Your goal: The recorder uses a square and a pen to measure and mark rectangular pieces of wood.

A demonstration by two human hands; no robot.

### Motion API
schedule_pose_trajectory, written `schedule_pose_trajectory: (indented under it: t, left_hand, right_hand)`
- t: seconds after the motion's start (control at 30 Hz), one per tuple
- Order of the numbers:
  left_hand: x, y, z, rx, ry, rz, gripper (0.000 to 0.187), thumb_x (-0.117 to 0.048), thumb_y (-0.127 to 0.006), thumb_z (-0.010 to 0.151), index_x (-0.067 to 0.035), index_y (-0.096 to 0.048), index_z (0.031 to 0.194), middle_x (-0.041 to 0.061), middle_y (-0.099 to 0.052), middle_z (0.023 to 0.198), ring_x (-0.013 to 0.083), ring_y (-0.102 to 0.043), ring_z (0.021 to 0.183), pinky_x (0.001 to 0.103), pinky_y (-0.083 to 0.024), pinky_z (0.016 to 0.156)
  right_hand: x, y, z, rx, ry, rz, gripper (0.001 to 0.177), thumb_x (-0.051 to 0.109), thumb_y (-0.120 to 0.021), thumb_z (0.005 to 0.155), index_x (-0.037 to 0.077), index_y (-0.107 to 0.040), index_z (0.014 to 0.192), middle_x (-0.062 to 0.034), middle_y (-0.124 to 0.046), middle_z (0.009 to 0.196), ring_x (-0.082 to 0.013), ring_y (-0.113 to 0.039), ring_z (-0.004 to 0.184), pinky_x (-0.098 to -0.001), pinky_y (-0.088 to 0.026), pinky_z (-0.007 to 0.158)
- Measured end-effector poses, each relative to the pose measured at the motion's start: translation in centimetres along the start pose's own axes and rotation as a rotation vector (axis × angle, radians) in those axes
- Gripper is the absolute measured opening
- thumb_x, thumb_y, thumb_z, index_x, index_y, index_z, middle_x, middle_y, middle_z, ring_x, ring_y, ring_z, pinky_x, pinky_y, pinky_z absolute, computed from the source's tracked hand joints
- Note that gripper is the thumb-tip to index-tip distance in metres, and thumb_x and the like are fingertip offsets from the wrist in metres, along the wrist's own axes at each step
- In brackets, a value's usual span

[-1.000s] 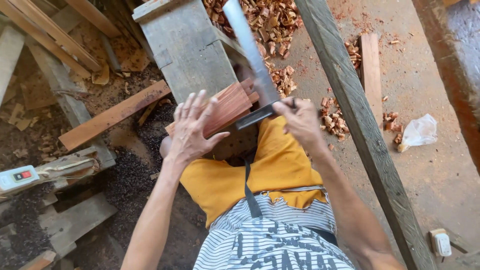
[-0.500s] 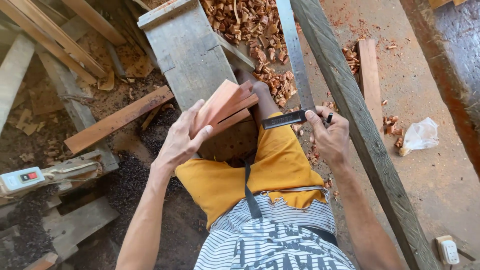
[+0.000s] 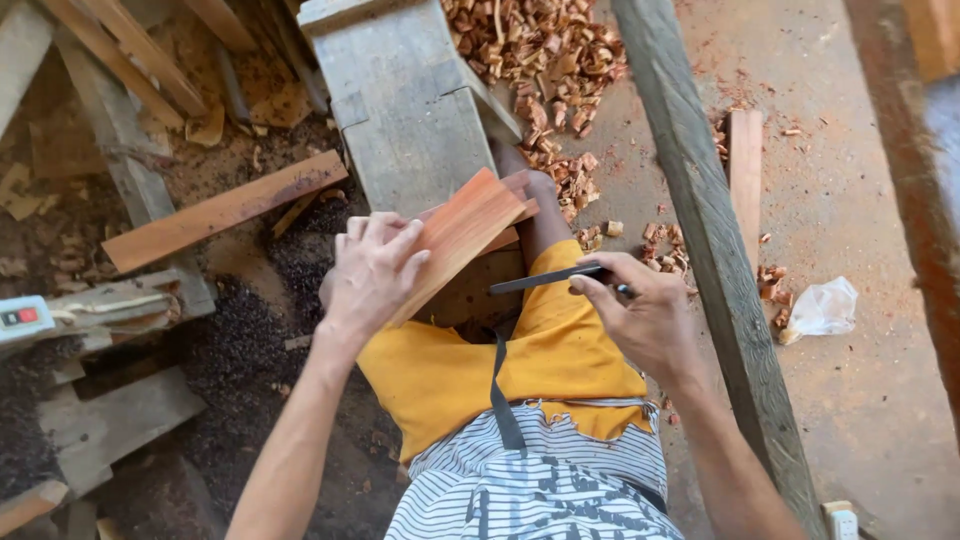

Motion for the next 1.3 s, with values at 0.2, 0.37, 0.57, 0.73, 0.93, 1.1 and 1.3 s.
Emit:
schedule_pose_trajectory:
  t: [0.2, 0.37, 0.57, 0.73, 0.93, 1.1, 1.3]
  left_hand:
    - [-6.0, -2.5, -3.3, -0.182, -0.130, -0.551, 0.033, -0.017, -0.064, 0.100, -0.002, -0.063, 0.130, 0.016, -0.065, 0.114, 0.0345, -0.064, 0.109, 0.044, -0.050, 0.096]
    - [-3.1, -1.8, -0.5, -0.347, 0.189, -0.573, 0.021, -0.008, -0.063, 0.102, -0.001, -0.065, 0.122, 0.015, -0.065, 0.105, 0.0331, -0.066, 0.098, 0.040, -0.052, 0.087]
    - [0.9, -2.0, 2.9, -0.423, 0.268, -0.307, 0.027, -0.001, -0.066, 0.099, -0.001, -0.067, 0.125, 0.014, -0.061, 0.097, 0.0336, -0.058, 0.089, 0.044, -0.048, 0.083]
    - [1.0, -2.4, 3.1, -0.343, 0.294, -0.340, 0.030, -0.006, -0.073, 0.092, -0.006, -0.071, 0.121, 0.008, -0.062, 0.092, 0.0268, -0.058, 0.085, 0.042, -0.046, 0.080]
    - [1.1, -2.4, 3.7, -0.274, 0.290, -0.317, 0.035, -0.015, -0.083, 0.084, -0.010, -0.074, 0.117, 0.003, -0.062, 0.087, 0.0220, -0.056, 0.077, 0.039, -0.040, 0.071]
    - [1.3, -2.5, 3.8, -0.249, 0.300, -0.336, 0.036, -0.015, -0.085, 0.082, -0.011, -0.074, 0.116, 0.001, -0.062, 0.085, 0.0214, -0.057, 0.076, 0.039, -0.039, 0.070]
    - [1.5, -2.3, 3.7, -0.242, 0.313, -0.378, 0.036, -0.012, -0.085, 0.080, -0.011, -0.073, 0.115, 0.001, -0.063, 0.085, 0.0214, -0.058, 0.074, 0.039, -0.040, 0.069]
  right_hand:
    - [2.4, -4.0, 3.6, 0.203, -0.072, 0.111, 0.019, 0.017, -0.077, 0.090, 0.005, -0.075, 0.105, -0.0047, -0.078, 0.079, -0.0077, -0.070, 0.067, -0.0281, -0.054, 0.060]
    - [0.3, -5.0, 8.3, 0.436, -0.227, -0.031, 0.027, 0.024, -0.074, 0.091, 0.005, -0.075, 0.109, -0.0103, -0.068, 0.069, -0.0170, -0.056, 0.061, -0.0317, -0.048, 0.054]
    - [-3.7, -5.6, 8.7, 0.577, -0.463, -0.334, 0.024, 0.025, -0.062, 0.096, 0.008, -0.077, 0.105, -0.0129, -0.072, 0.066, -0.0191, -0.068, 0.058, -0.0340, -0.049, 0.060]
    - [-2.7, -2.2, 10.1, 0.242, -0.212, 0.277, 0.053, 0.050, -0.039, 0.109, 0.004, -0.063, 0.099, -0.0120, -0.072, 0.105, -0.0202, -0.071, 0.095, -0.0305, -0.054, 0.085]
    - [-2.9, -1.7, 10.0, 0.142, -0.197, 0.450, 0.073, 0.059, -0.041, 0.111, -0.008, -0.069, 0.121, -0.0180, -0.073, 0.102, -0.0249, -0.075, 0.096, -0.0371, -0.059, 0.093]
    - [-2.1, -4.5, 9.6, 0.157, -0.060, 0.261, 0.026, 0.020, -0.067, 0.107, -0.006, -0.066, 0.111, -0.0201, -0.070, 0.103, -0.0286, -0.070, 0.100, -0.0366, -0.059, 0.091]
    - [-0.4, -6.9, 11.4, 0.272, 0.000, 0.233, 0.023, -0.006, -0.069, 0.092, -0.004, -0.061, 0.114, -0.0203, -0.071, 0.112, -0.0321, -0.073, 0.117, -0.0444, -0.060, 0.107]
Point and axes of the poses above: each hand's wrist, its own z-axis towards the middle knuckle, its own y-axis out of the back of the hand, x = y × z, the point moved 4 cm from there along z, towards the middle knuckle
